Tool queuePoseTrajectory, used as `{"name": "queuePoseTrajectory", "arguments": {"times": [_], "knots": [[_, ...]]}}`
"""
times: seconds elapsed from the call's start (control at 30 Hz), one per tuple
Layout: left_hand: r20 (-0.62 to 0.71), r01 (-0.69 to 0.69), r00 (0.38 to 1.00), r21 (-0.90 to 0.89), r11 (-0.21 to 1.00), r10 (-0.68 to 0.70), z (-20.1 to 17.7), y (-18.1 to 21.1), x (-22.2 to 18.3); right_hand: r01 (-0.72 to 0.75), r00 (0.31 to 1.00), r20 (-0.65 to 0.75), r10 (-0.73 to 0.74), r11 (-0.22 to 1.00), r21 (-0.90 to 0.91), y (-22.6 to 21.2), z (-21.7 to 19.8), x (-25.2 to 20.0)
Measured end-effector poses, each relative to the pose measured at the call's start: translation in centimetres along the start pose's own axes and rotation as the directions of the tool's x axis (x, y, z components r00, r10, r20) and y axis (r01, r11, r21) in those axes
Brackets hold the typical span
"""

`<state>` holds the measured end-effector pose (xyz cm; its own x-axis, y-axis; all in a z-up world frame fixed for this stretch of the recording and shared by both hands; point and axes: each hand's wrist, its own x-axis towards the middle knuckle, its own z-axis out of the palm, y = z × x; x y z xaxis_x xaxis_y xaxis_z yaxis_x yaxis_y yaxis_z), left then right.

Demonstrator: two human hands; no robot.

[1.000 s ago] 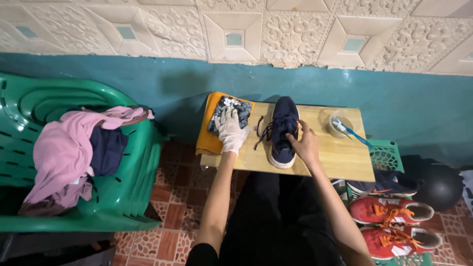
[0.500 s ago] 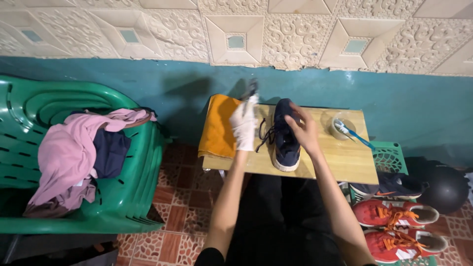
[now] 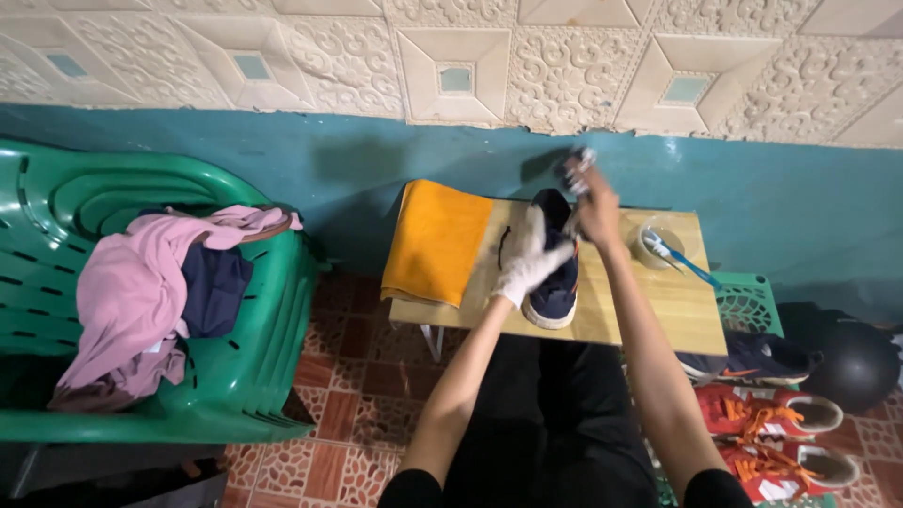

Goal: The person cleans a sneaker with a brush and then wipes the wooden workstation surface with a patterned cloth.

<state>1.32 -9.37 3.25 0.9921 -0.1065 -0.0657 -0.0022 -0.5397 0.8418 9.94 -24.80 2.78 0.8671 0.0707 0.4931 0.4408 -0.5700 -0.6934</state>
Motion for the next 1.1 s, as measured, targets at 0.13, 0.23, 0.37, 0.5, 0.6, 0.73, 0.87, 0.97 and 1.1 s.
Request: {"name": "queuePoseTrajectory", "arguments": {"times": [0.13,0.23,0.37,0.5,0.6,0.73,0.87,0.97,1.1], "knots": [[0.098,0.1,0.991,-0.089,0.991,-0.091,2.9,-3.4,2.0,-0.059,0.95,0.309,0.047,0.998,0.032,7.0,4.1,-2.4],[0.047,0.057,0.998,-0.212,0.976,-0.048,4.3,-5.7,3.1,-0.031,0.961,0.276,0.012,0.998,0.063,8.4,4.8,-2.8],[-0.131,-0.05,0.991,-0.213,0.976,0.022,8.2,-9.1,5.2,-0.207,0.95,0.242,0.197,0.978,0.014,7.2,3.6,-6.1],[-0.277,-0.115,0.958,-0.138,0.984,0.073,10.3,-11.0,7.4,-0.353,0.916,0.178,0.358,0.934,-0.061,4.3,2.0,-9.2],[-0.35,-0.201,0.928,-0.182,0.962,0.128,11.3,-12.4,8.2,-0.459,0.886,0.099,0.452,0.887,0.059,0.5,0.4,-11.5],[-0.368,-0.233,0.916,-0.175,0.957,0.156,11.5,-12.5,8.4,-0.533,0.845,0.041,0.533,0.834,0.14,2.3,0.2,-15.0],[-0.382,-0.234,0.908,-0.119,0.965,0.173,12.5,-13.9,9.6,-0.568,0.815,0.031,0.579,0.787,0.24,3.1,-0.5,-17.5],[-0.223,-0.098,0.972,-0.121,0.988,0.069,8.9,-10.3,7.3,-0.578,0.804,0.005,0.595,0.779,0.242,3.1,-1.7,-17.1],[0.069,0.129,0.985,0.333,0.934,-0.16,5.5,-4.3,5.5,-0.52,0.813,-0.137,0.566,0.811,0.269,6.3,-2.6,-14.1]]}}
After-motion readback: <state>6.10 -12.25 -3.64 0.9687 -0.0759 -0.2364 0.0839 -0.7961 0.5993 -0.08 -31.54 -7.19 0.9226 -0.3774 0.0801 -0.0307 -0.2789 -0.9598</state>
